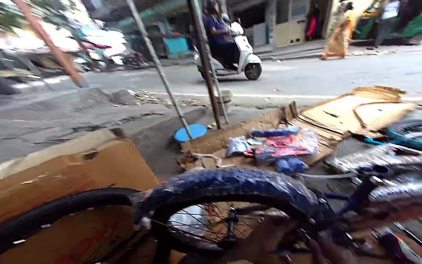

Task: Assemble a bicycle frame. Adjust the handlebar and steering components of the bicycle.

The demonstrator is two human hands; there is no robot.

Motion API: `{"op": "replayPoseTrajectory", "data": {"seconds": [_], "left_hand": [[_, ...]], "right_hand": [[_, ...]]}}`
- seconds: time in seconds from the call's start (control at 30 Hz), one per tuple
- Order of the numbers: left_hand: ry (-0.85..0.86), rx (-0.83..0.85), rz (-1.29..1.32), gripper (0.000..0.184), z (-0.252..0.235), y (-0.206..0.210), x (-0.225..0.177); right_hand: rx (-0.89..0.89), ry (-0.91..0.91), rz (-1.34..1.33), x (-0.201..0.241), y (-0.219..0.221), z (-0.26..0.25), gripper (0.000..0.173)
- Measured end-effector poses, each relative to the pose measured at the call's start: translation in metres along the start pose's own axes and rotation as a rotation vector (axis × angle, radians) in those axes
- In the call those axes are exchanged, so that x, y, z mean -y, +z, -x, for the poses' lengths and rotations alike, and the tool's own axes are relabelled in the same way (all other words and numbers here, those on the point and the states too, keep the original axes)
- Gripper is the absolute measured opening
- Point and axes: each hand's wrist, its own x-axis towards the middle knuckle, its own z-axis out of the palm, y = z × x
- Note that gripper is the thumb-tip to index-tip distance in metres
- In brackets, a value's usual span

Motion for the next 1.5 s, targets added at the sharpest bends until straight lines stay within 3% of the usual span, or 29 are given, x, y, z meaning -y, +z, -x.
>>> {"op": "replayPoseTrajectory", "data": {"seconds": [0.07,0.27,0.5,0.57,0.67,0.77,0.83,0.93,1.0,1.07,1.13,1.23,1.37,1.5], "left_hand": [[0.006,0.01,0.01,0.035,-0.002,0.002,0.0],[-0.034,0.029,0.013,0.039,-0.003,0.002,-0.004],[-0.076,0.088,0.035,0.038,-0.001,0.0,-0.013],[-0.055,0.102,0.064,0.04,-0.002,-0.002,-0.008],[0.057,0.069,-0.014,0.037,0.0,-0.003,0.005],[0.203,-0.068,-0.353,0.042,0.008,0.008,0.014],[0.238,-0.214,-0.479,0.047,0.01,0.019,0.018],[0.255,-0.313,-0.529,0.049,0.011,0.029,0.02],[0.304,-0.348,-0.523,0.048,0.011,0.031,0.023],[0.336,-0.367,-0.511,0.047,0.01,0.031,0.023],[0.341,-0.373,-0.493,0.045,0.009,0.031,0.025],[0.287,-0.358,-0.485,0.044,0.01,0.031,0.023],[0.193,-0.295,-0.555,0.048,0.014,0.036,0.016],[0.249,-0.312,-0.54,0.049,0.018,0.037,0.026]], "right_hand": [[-0.099,-0.053,-0.036,-0.007,0.009,0.002,0.051],[-0.155,-0.104,-0.354,-0.017,0.024,0.001,0.056],[-0.112,-0.01,-0.98,-0.01,0.061,0.009,0.039],[-0.059,-0.012,-0.917,-0.012,0.056,0.01,0.041],[0.012,-0.024,-0.6,-0.014,0.03,0.015,0.044],[-0.206,-0.249,-0.365,-0.007,-0.011,0.029,0.047],[-0.421,-0.361,-0.382,0.002,-0.049,0.033,0.045],[-0.718,-0.298,-0.486,0.018,-0.102,0.023,0.035],[-0.823,-0.234,-0.468,0.022,-0.129,-0.001,0.035],[-0.744,-0.195,-0.488,0.013,-0.147,-0.032,0.04],[-0.531,-0.164,-0.564,0.003,-0.154,-0.057,0.048],[-0.337,-0.145,-0.714,-0.005,-0.138,-0.073,0.056],[-0.402,-0.085,-0.734,-0.002,-0.126,-0.067,0.061],[-0.457,-0.108,-0.732,-0.005,-0.12,-0.055,0.061]]}}
